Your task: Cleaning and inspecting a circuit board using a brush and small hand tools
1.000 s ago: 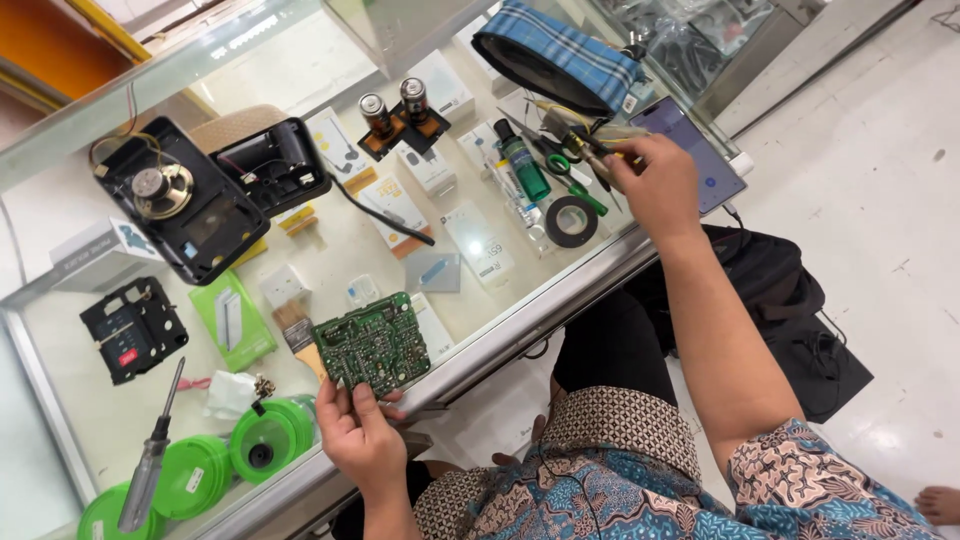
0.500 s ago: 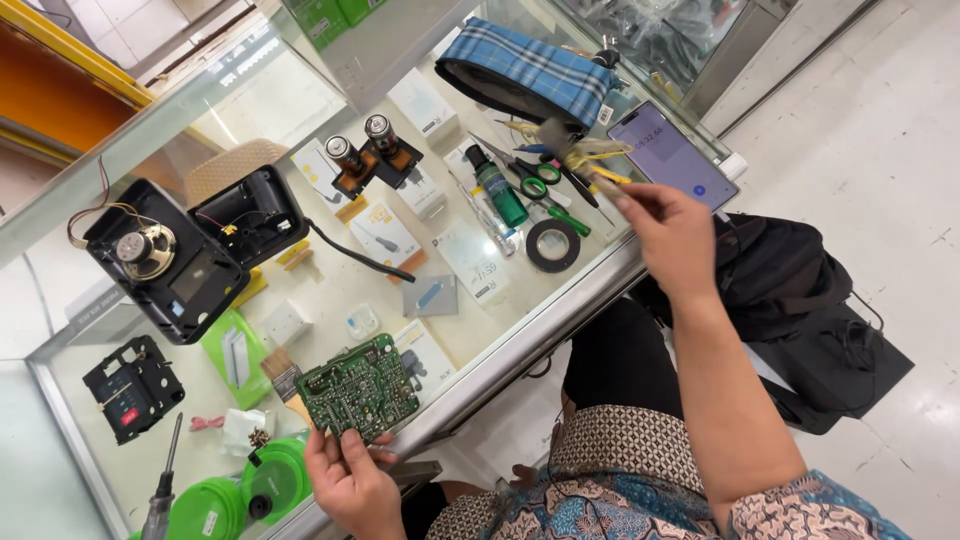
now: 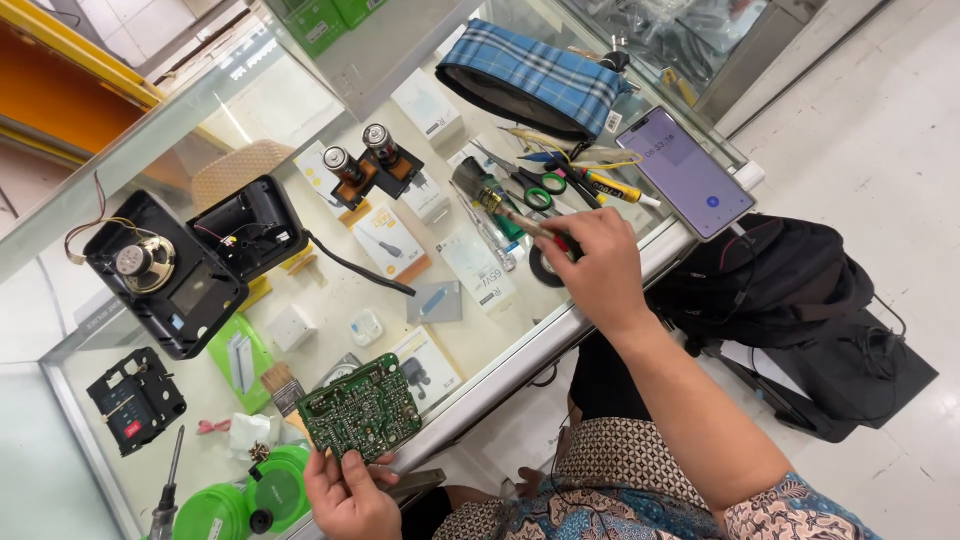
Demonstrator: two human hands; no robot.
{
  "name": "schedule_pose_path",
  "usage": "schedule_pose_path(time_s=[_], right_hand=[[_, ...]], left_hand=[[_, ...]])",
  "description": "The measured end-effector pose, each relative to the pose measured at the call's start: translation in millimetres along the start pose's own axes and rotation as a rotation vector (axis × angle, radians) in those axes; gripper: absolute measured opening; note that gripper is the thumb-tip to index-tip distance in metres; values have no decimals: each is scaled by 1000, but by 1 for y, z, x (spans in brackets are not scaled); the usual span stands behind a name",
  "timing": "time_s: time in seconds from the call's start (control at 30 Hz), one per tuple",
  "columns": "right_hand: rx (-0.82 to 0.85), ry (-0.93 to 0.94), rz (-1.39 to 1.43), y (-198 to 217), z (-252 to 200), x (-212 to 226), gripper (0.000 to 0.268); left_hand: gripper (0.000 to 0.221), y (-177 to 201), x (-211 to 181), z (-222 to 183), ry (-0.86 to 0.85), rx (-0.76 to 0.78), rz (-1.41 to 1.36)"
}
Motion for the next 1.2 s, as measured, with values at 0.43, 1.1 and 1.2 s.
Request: schedule_pose_path(time_s=[0.43, 1.1, 1.2], right_hand=[[3, 57, -154, 36, 33, -45, 10], [70, -353, 146, 30, 61, -86, 14], [56, -382, 213, 32, 60, -101, 19]], left_hand=[[37, 3, 0, -2, 47, 5, 13], [40, -1, -6, -1, 21, 78, 51], [39, -1, -9, -1, 16, 70, 69]])
Point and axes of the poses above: each hand's wrist, its own z-axis towards the middle knuckle, its own y-axis out of the back of the hand, x = y × z, the point moved 10 cm from there along z, towards the middle knuckle, and after that the axes turned 10 degrees about z, right-handed, at the moved point
